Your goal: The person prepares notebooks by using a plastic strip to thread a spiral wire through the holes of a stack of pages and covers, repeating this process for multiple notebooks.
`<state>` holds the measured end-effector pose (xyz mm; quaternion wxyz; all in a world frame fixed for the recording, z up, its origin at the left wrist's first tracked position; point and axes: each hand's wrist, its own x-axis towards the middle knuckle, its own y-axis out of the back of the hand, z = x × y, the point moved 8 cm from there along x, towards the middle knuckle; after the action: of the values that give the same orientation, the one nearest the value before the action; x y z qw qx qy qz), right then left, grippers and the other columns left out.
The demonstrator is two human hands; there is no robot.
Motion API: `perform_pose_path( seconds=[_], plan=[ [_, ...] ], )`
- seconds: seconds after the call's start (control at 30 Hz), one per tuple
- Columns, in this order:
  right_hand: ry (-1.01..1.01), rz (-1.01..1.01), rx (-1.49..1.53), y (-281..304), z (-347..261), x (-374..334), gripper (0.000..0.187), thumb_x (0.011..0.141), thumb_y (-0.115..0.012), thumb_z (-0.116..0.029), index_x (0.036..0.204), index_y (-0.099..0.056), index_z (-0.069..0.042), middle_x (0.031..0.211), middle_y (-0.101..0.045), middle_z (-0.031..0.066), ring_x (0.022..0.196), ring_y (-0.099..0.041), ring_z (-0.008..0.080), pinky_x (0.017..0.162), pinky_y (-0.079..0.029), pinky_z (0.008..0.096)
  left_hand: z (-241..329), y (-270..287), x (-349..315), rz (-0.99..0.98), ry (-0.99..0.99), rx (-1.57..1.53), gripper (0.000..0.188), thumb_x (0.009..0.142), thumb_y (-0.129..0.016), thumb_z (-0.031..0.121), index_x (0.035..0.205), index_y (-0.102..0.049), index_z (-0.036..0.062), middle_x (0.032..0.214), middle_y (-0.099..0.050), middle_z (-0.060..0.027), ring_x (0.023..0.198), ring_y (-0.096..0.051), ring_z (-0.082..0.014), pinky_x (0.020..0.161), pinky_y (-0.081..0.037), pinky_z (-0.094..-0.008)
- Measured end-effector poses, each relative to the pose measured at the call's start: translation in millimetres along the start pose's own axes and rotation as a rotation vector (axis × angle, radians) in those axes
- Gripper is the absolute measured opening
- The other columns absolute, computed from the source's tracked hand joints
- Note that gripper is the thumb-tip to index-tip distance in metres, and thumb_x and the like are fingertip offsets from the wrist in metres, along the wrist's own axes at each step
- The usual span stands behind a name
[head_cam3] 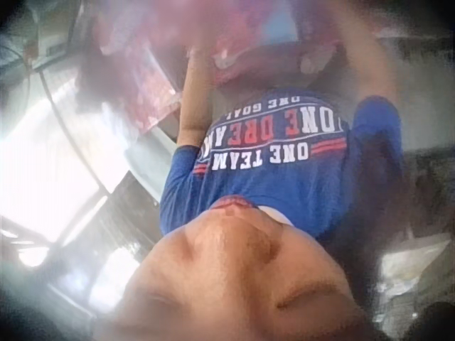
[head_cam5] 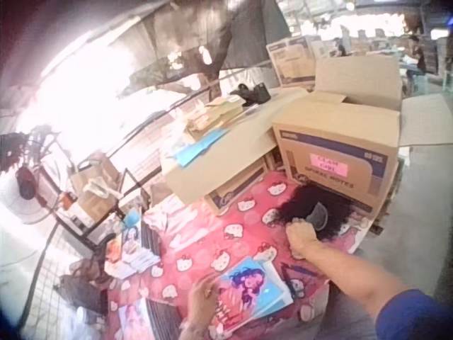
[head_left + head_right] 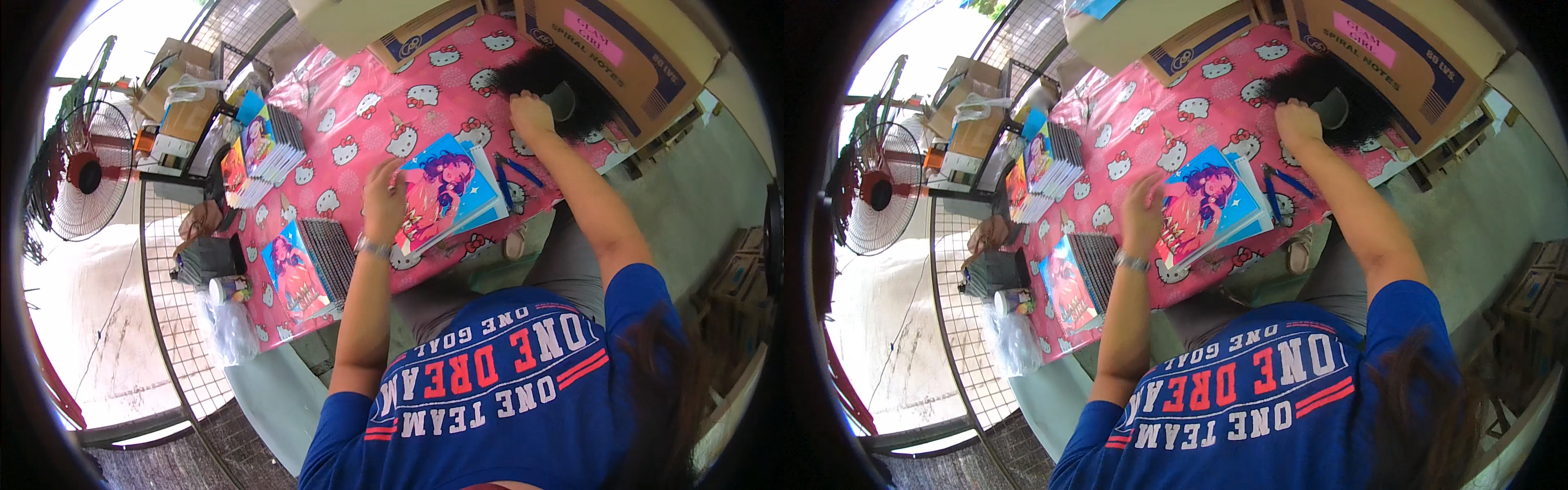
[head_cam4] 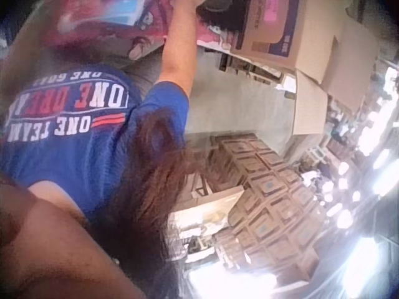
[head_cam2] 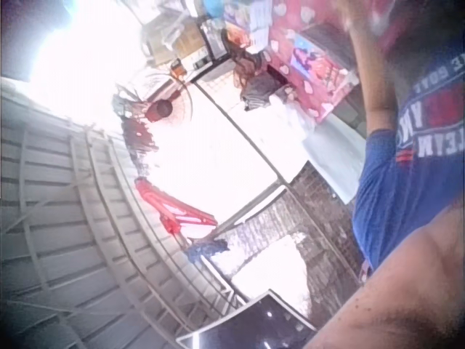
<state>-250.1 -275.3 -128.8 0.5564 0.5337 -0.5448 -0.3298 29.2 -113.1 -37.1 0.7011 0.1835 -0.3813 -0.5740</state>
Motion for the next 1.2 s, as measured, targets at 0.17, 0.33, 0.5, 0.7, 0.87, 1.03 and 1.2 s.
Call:
perform_pose_path(
  seconds=[0.17, 0.33, 0.5, 0.7, 0.87, 1.03, 1.2],
  plan=[
    [-0.006, 0.207, 0.518, 51.4, 5.2, -7.9, 0.027, 0.085, -0.057, -0.013, 0.106, -0.068, -0.001, 0.1, -0.06, 0.0217, 0.093, -0.064, 0.0401, 0.082, -0.054, 0.0454, -46.5, -71.0, 31.0, -0.296, 0.187, 0.277, 0.029, 0.092, -0.062, 0.018, 0.116, -0.066, 0.0026, 0.115, -0.065, -0.0224, 0.107, -0.062, -0.0376, 0.092, -0.048, -0.0439],
    [-0.007, -0.07, 1.002, 69.3, -13.6, -32.6, 0.027, 0.094, -0.06, -0.02, 0.113, -0.067, -0.003, 0.09, -0.064, 0.0155, 0.082, -0.064, 0.0246, 0.076, -0.052, 0.0368, -54.7, -56.1, 26.5, -0.064, 0.114, 0.132, 0.027, 0.087, -0.067, 0.012, 0.112, -0.066, 0.0037, 0.085, -0.07, -0.0171, 0.08, -0.069, -0.0285, 0.075, -0.051, -0.0379],
    [0.063, -0.217, 1.103, 80.8, -39.7, -60.5, 0.029, 0.099, -0.06, -0.018, 0.122, -0.063, -0.001, 0.081, -0.06, -0.0015, 0.072, -0.054, 0.0065, 0.065, -0.047, 0.025, -63.1, -54.9, 28.2, -0.128, 0.283, 0.046, 0.022, 0.085, -0.07, 0.009, 0.106, -0.067, 0.0018, 0.087, -0.071, -0.0151, 0.076, -0.068, -0.0262, 0.073, -0.052, -0.0369],
    [-0.094, -0.228, 1.302, 74.2, -41.6, -79.9, 0.029, 0.098, -0.059, -0.012, 0.124, -0.063, 0.001, 0.081, -0.061, -0.0004, 0.066, -0.056, 0.0058, 0.058, -0.046, 0.0225, -65.8, -48.9, 29.8, -0.069, 0.299, 0.064, 0.02, 0.085, -0.07, 0.009, 0.103, -0.068, 0.0013, 0.083, -0.071, -0.0113, 0.073, -0.065, -0.0186, 0.071, -0.05, -0.0325],
    [-0.178, -0.251, 1.358, 68.5, -36.1, -95.7, 0.029, 0.097, -0.06, -0.016, 0.122, -0.064, -0.002, 0.073, -0.063, 0.002, 0.061, -0.056, 0.0067, 0.055, -0.046, 0.0247, -74.5, -51.6, 28.8, -0.016, 0.29, -0.016, 0.017, 0.084, -0.07, 0.004, 0.101, -0.068, -0.0005, 0.083, -0.07, -0.0065, 0.073, -0.062, -0.0126, 0.069, -0.049, -0.0283],
    [-0.293, -0.317, 1.469, 45.5, -33.8, -105.2, 0.031, 0.098, -0.057, -0.016, 0.124, -0.061, 0.001, 0.08, -0.064, 0.0032, 0.063, -0.057, 0.0073, 0.056, -0.047, 0.0245, -112.3, -57.7, 33.0, -0.036, 0.335, -0.114, 0.017, 0.086, -0.07, 0.001, 0.103, -0.067, -0.0023, 0.084, -0.069, -0.0032, 0.073, -0.061, -0.0104, 0.068, -0.048, -0.0252],
    [-0.243, -0.368, 1.441, 33.9, -38.4, -110.9, 0.032, 0.1, -0.055, -0.015, 0.127, -0.057, 0.004, 0.093, -0.065, 0.0048, 0.069, -0.059, 0.008, 0.057, -0.048, 0.024, -109.0, -63.4, 43.6, -0.209, 0.36, -0.31, 0.02, 0.083, -0.074, 0.007, 0.101, -0.069, -0.0015, 0.083, -0.069, -0.0047, 0.073, -0.062, -0.0114, 0.07, -0.05, -0.0275]
  ],
)
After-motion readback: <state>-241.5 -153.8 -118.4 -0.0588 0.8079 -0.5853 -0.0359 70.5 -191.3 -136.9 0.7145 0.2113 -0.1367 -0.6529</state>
